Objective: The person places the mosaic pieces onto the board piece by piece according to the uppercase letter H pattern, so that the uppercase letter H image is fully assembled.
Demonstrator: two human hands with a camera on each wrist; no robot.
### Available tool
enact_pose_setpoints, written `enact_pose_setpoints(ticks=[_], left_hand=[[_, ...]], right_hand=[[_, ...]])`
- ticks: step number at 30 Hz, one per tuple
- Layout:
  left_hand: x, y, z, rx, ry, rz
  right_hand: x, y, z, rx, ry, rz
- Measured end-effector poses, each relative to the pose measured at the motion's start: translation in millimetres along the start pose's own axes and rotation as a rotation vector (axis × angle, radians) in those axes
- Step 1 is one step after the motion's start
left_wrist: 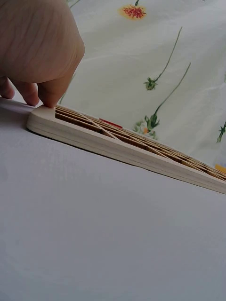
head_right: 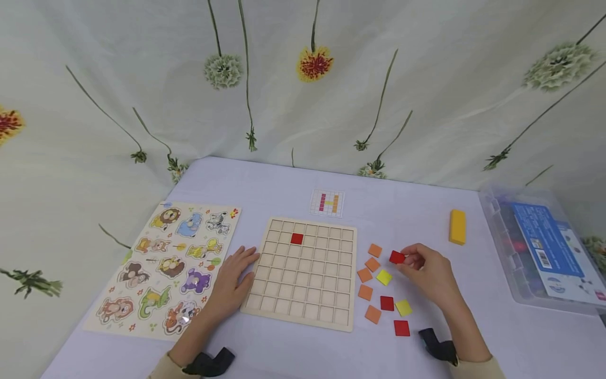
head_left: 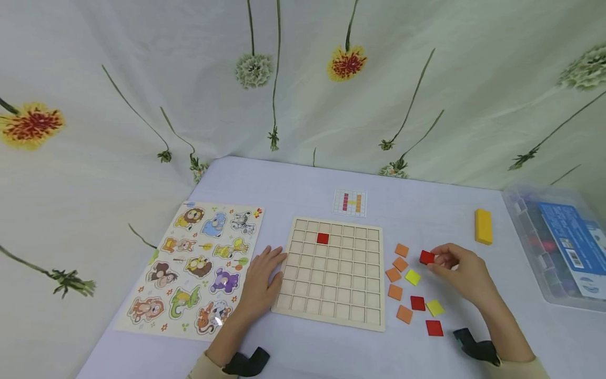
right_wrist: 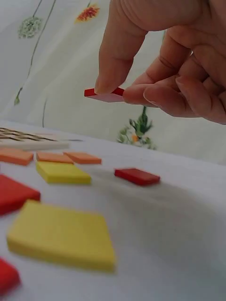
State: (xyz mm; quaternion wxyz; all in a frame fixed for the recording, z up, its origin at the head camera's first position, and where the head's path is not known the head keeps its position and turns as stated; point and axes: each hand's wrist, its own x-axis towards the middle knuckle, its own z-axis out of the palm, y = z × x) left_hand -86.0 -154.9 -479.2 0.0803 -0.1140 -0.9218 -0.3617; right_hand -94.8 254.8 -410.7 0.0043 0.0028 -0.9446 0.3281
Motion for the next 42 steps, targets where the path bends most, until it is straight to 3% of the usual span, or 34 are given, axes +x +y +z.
enact_pose_setpoints(ticks=[8, 18, 23, 30, 42], left_hand=[[-0.2, 1.9, -1.2, -0.006, -0.003, -0.001], [-1.1, 1.5, 1.8, -0.011, 0.020, 0.024], [-1.3, 0.4, 2.7, -0.008, 0.019, 0.027], [-0.9, 0.1, 2.5, 0.000, 0.026, 0.038], [-1.0, -0.2, -0.5, 0.003, 0.008, 0.024]], right_hand=[[25.6, -60, 16, 0.077, -0.075, -0.056], [54.5, -113, 72, 0.193, -0.245, -0.168], [62.3, -126, 95, 0.193, -0.304, -0.170], [70.1, -133, 115, 0.134, -0.325, -0.167], [72.2, -140, 125, 0.063, -0.357, -0.137]])
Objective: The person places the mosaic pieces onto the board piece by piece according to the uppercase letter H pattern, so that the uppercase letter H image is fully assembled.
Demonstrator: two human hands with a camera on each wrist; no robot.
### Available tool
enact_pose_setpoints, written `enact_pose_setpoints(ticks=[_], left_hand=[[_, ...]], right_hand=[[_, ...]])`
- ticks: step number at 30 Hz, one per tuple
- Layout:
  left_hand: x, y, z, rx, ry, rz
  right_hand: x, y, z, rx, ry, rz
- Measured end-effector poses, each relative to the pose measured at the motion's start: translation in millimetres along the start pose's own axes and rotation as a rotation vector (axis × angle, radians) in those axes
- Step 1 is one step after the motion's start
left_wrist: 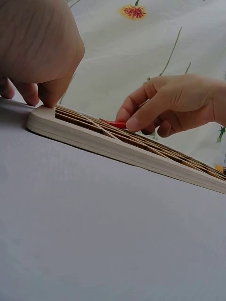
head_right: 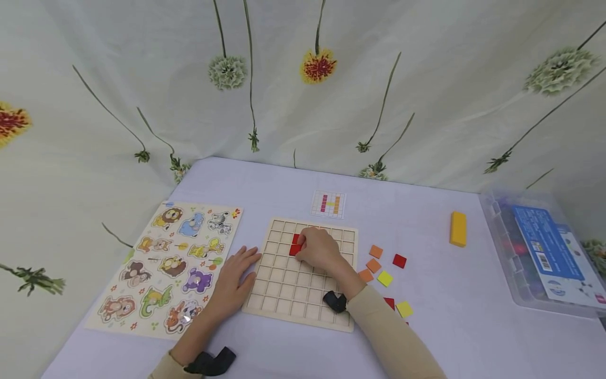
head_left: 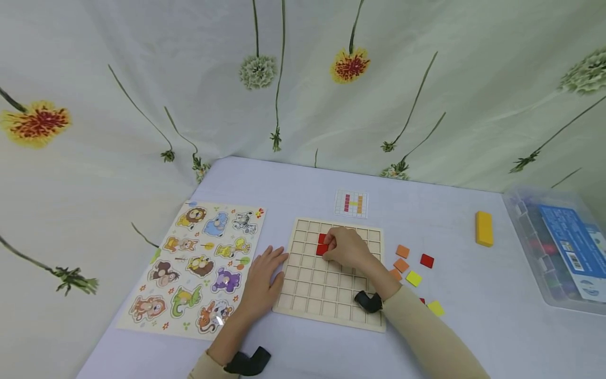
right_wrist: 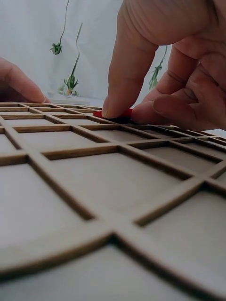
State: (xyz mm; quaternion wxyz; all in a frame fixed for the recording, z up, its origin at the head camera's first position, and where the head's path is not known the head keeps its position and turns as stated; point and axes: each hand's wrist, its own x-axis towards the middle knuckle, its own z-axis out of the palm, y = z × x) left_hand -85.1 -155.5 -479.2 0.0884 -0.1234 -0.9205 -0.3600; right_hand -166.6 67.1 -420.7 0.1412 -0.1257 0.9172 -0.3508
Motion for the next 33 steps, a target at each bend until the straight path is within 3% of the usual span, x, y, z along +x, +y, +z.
enact_pose_setpoints(ticks=[10, 19, 28, 33], left_hand=[[-0.3, 0.4, -0.9, 0.001, -0.014, -0.021], [0.3, 1.2, -0.1, -0.006, -0.008, -0.017], [0.2, -0.8, 0.9, 0.004, 0.006, -0.004], [-0.9, -0.8, 2.1, 0.000, 0.011, -0.003]], right_hand=[[-7.0, -1, -3, -0.006, 0.022, 0.008], [-41.8, 9, -31, 0.113, 0.109, -0.076], [-90.9, 47, -74, 0.111, 0.272, -0.077], [-112.6, 76, -92, 0.099, 0.361, 0.007]])
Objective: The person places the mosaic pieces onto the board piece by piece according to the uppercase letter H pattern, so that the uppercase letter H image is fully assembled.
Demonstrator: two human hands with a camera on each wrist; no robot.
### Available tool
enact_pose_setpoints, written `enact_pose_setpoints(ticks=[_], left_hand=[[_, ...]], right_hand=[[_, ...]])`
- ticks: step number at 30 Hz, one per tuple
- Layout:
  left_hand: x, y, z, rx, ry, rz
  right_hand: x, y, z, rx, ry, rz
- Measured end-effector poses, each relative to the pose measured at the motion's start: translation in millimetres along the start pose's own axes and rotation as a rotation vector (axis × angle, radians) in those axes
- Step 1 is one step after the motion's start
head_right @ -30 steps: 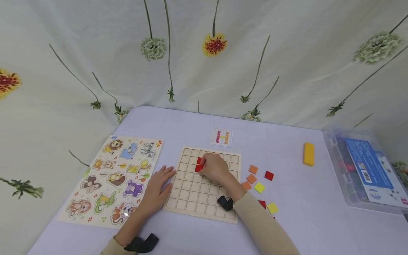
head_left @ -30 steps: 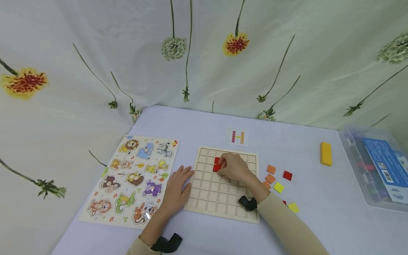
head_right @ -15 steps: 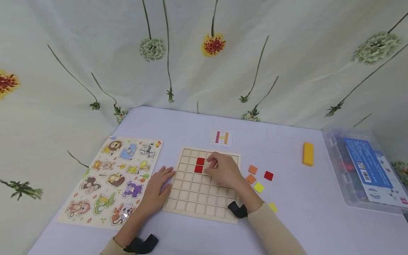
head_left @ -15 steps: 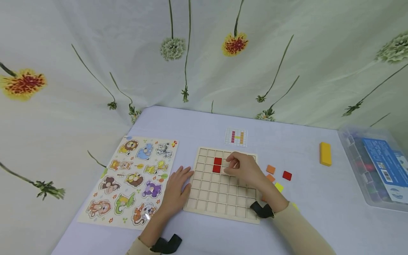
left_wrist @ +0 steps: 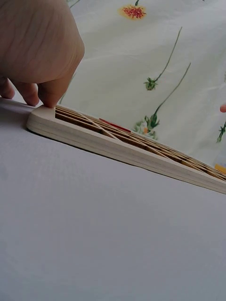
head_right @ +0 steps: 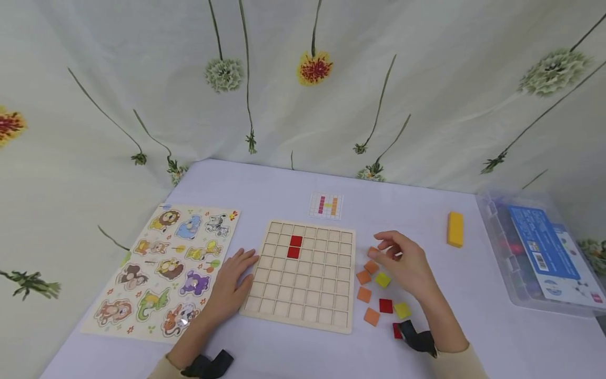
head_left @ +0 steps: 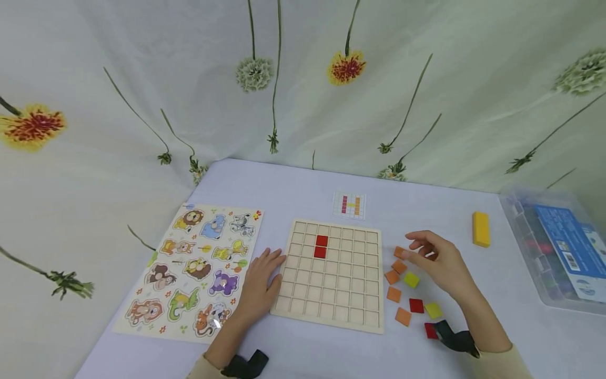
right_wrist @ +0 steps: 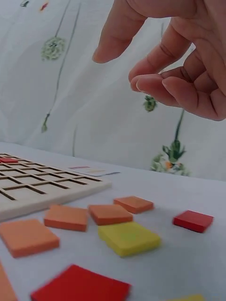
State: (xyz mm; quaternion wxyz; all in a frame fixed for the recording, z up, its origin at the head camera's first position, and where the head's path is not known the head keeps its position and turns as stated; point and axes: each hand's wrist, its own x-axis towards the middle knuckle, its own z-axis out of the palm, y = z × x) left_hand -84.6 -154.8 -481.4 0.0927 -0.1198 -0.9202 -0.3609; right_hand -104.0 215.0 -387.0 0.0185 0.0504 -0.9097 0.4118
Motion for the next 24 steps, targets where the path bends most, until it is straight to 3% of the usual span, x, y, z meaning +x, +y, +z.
enact_pose_setpoints(ticks=[5, 11, 19, 24], left_hand=[[-0.2, 0.3, 0.8, 0.010, 0.015, 0.010], [0.2, 0.2, 0.6, 0.000, -0.002, -0.003], [-0.4, 0.0, -0.3, -0.007, -0.003, -0.002], [-1.0, 0.8, -0.4, 0.004, 0.013, 0.015]], right_hand=[[-8.0, 25, -15, -0.008, 0.037, 0.104], [-12.5, 49, -18, 0.015, 0.039, 0.209], [-10.2, 72, -15, 0.038, -0.011, 0.270], [-8.2, 83, -11, 0.032, -0.032, 0.264]])
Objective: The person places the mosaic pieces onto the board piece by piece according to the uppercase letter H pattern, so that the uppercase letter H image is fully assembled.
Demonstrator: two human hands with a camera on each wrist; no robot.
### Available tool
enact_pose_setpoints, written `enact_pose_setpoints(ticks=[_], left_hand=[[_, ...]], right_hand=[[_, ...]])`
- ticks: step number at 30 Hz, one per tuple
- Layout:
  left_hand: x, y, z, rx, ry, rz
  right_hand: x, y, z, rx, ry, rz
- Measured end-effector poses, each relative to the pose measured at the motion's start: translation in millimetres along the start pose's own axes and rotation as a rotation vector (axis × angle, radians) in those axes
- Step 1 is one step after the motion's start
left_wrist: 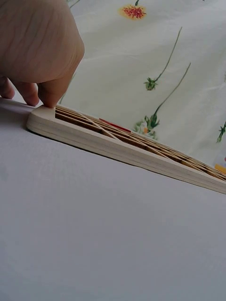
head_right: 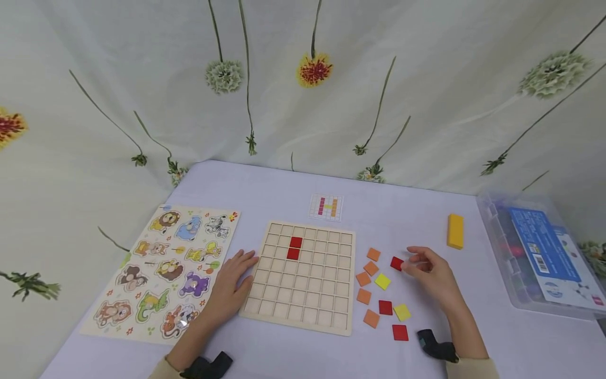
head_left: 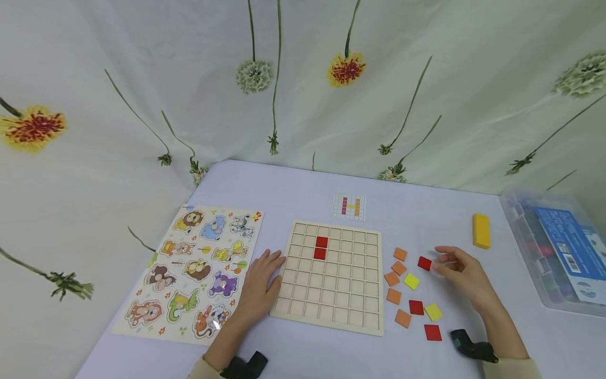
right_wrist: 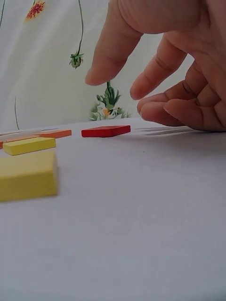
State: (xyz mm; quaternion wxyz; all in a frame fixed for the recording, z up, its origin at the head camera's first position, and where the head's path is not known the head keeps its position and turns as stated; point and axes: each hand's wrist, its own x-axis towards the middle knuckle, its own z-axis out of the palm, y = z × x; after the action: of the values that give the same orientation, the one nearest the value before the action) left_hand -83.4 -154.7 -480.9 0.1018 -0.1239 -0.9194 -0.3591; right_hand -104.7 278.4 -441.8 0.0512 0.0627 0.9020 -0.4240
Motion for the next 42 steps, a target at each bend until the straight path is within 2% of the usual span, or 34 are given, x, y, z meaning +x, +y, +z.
enact_pose_setpoints(ticks=[10, 22, 30, 42], left_hand=[[0.6, -0.1, 0.2, 0.006, 0.005, 0.011], [1.3, -0.1, -1.4, -0.004, -0.024, -0.020], [1.1, 1.7, -1.6, -0.025, -0.037, -0.041], [1.0, 1.6, -1.2, 0.009, -0.018, -0.007]], right_hand=[[1.9, 7, 9, -0.094, 0.005, 0.001], [2.5, 9, 19, -0.198, 0.091, -0.052], [1.7, 9, 20, -0.212, 0.101, -0.048], [1.4, 6, 20, -0.191, 0.104, -0.064]])
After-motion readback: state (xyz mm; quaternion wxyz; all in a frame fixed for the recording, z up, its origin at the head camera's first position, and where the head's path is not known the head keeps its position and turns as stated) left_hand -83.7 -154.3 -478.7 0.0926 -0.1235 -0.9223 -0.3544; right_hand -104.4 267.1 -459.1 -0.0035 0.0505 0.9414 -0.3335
